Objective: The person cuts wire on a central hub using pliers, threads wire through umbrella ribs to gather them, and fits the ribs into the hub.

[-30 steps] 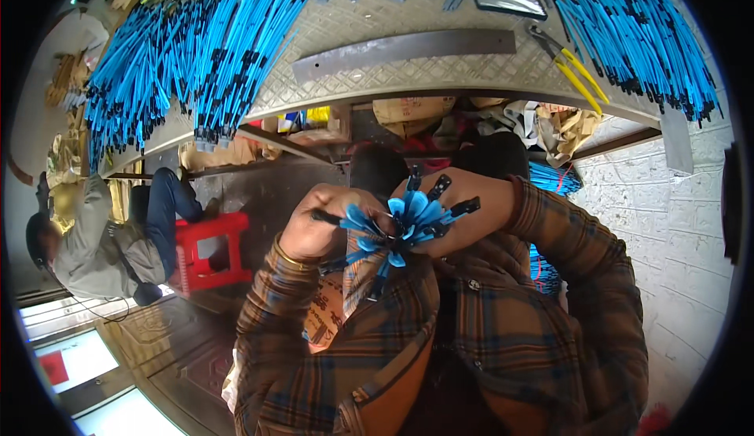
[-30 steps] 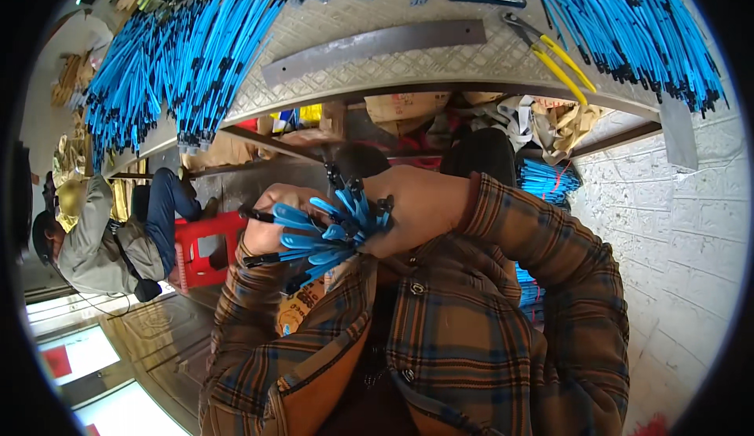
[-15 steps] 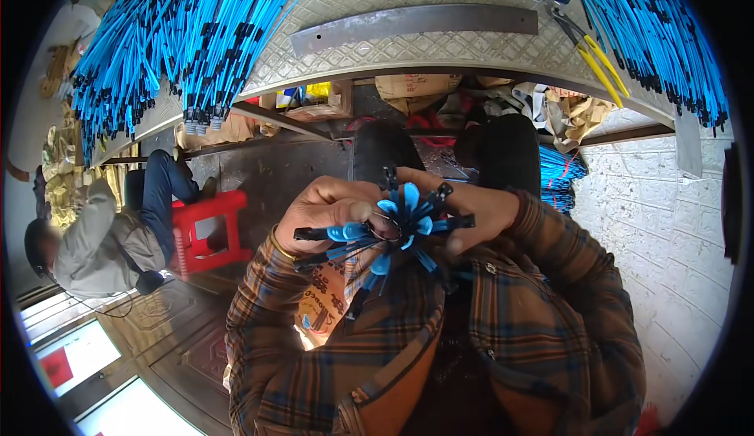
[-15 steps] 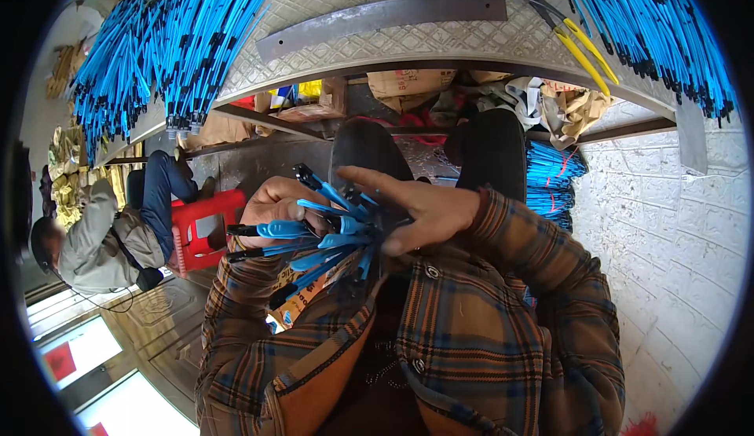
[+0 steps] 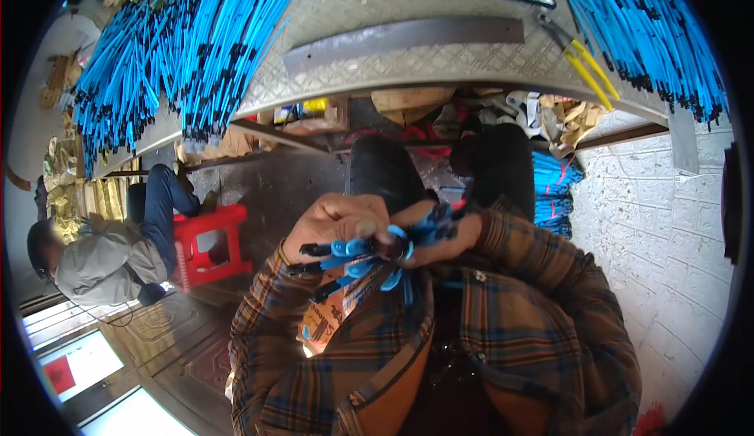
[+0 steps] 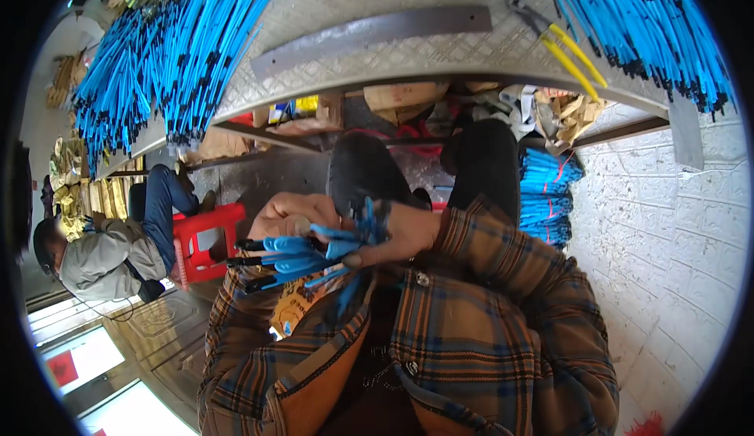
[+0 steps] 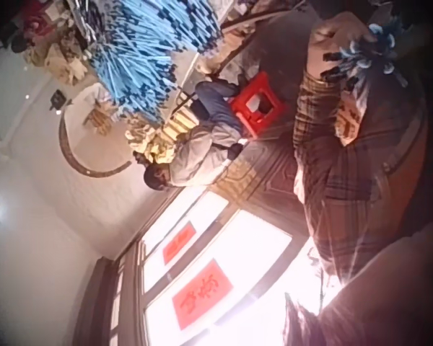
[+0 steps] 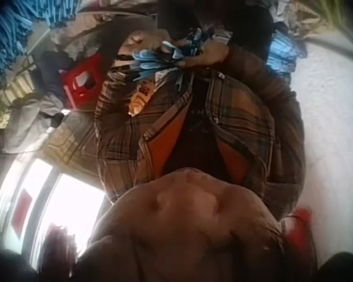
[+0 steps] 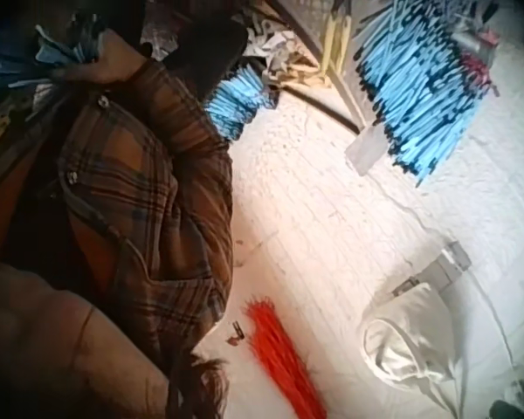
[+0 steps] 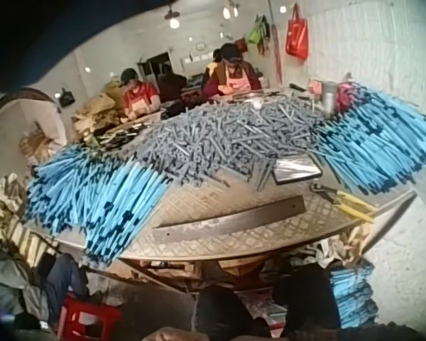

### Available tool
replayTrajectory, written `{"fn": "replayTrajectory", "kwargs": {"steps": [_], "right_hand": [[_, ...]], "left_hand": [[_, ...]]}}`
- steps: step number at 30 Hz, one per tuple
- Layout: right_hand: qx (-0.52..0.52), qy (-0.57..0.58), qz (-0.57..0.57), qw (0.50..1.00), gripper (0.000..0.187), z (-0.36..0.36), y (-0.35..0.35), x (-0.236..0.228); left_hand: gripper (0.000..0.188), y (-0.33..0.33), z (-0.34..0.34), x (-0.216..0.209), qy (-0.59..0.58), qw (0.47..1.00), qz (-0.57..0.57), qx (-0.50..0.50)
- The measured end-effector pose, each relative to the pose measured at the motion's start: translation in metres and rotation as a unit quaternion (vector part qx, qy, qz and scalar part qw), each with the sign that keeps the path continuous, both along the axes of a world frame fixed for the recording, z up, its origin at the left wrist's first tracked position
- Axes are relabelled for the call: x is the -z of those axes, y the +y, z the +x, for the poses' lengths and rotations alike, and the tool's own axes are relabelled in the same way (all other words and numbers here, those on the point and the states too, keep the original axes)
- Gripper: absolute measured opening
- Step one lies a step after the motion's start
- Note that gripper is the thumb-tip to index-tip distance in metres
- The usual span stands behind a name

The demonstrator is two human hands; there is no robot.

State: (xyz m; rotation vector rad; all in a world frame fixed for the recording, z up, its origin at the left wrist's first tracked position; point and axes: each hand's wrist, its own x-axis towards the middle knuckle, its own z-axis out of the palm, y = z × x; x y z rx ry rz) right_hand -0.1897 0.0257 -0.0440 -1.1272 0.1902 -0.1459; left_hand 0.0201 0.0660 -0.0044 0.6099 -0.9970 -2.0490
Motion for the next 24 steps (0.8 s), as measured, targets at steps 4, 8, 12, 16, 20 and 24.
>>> {"fn": "replayTrajectory", "kwargs": {"steps": [4, 8, 12, 16, 20, 24], "right_hand": [[0.012, -0.044, -0.017, 0.999, 0.022, 0.000, 0.009, 0.007], [0.048, -0.048, -0.006, 0.998, 0.021, -0.001, 0.014, 0.006], [0.041, -0.047, -0.032, 0.998, 0.023, -0.004, 0.010, 0.012], [0.069, -0.045, -0.023, 0.996, 0.028, -0.007, 0.012, 0.008], [0.125, -0.035, 0.046, 0.990, 0.032, -0.010, 0.017, 0.004], [0.139, -0.060, 0.044, 0.988, 0.034, -0.006, 0.020, 0.021]], "left_hand": [[0.025, 0.003, -0.001, -0.006, -0.057, 0.998, -0.018, -0.002], [0.022, 0.003, -0.004, -0.010, -0.079, 0.996, -0.021, -0.023], [0.019, 0.001, -0.011, -0.012, -0.109, 0.992, -0.059, -0.039], [0.017, 0.001, -0.013, -0.013, -0.137, 0.987, -0.032, -0.075], [0.018, -0.002, -0.014, -0.010, -0.144, 0.985, -0.026, -0.086], [0.019, -0.005, -0.014, -0.004, -0.159, 0.983, -0.040, -0.086]]}}
